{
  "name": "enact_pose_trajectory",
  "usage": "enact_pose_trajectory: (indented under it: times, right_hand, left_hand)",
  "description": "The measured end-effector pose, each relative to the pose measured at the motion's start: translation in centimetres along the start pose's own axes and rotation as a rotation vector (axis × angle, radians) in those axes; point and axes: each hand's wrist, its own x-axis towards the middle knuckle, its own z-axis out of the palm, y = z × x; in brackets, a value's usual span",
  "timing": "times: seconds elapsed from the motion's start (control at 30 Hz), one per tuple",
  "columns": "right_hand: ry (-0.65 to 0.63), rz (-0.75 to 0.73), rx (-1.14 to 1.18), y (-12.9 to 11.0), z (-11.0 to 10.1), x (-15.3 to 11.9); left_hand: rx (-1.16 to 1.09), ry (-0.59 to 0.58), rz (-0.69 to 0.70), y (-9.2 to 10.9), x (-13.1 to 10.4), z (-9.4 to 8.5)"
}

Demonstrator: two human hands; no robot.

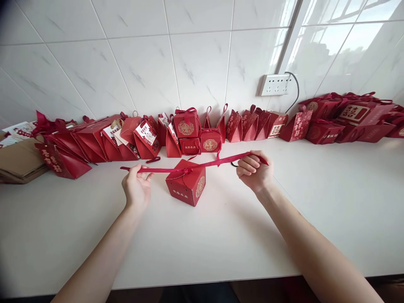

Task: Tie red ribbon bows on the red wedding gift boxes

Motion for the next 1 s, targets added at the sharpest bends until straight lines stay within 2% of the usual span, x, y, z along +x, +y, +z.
enact_pose_trajectory:
  times: [0.1, 0.2, 0.27, 0.3, 0.4, 0.5, 0.57, 0.67, 0.8, 0.9, 1.0]
  right_hand:
    - [0.102, -0.113, -0.193, -0.5, 0.5, -0.3]
    - [0.217, -0.220, -0.541, -1.0, 1.2, -0.6]
    - [0.232, -0.234, -0.681, -1.2, 1.2, -0.7]
    - [0.214, -0.216, -0.681, -1.3, 1.0, -0.7]
    - [0.019, -0.081, -0.468, -1.3, -0.6, -0.7]
    - [-0.339, 0.109, -0.271, -0.9, -2.9, -0.7]
    - [-0.435, 0.187, -0.290, -0.7, -3.9, -0.8]
    - [-0.313, 0.207, -0.398, -0.8, -3.4, -0.8]
    - [0.034, 0.087, -0.518, -1.0, -0.9, -0.3]
    - [0.272, -0.042, -0.641, -0.5, 0.2, 0.4]
    - [0.319, -0.017, -0.837, 0.8, 0.7, 0.4]
  left_hand:
    - [-0.043, 0.043, -0.039, 0.6, 0.8, -0.3]
    - [-0.063, 0.069, -0.046, 1.2, 1.7, -0.8]
    - [-0.066, 0.084, -0.029, 1.6, 2.1, -1.1]
    - [-0.069, 0.089, -0.020, 1.9, 2.2, -1.2]
    - [-0.093, 0.057, -0.033, 2.4, 2.0, -1.5]
    - [-0.132, -0.080, -0.128, 2.6, 1.4, -1.4]
    - [-0.095, -0.168, -0.178, 2.4, 1.1, -1.2]
    - [0.201, -0.286, -0.185, 1.5, 0.7, -0.8]
    - [0.620, -0.451, -0.036, -0.1, -0.3, -0.5]
    - [0.746, -0.477, 0.096, -0.9, -1.1, -0.5]
    - [0.809, -0.548, 0.216, -1.1, -1.4, -0.6]
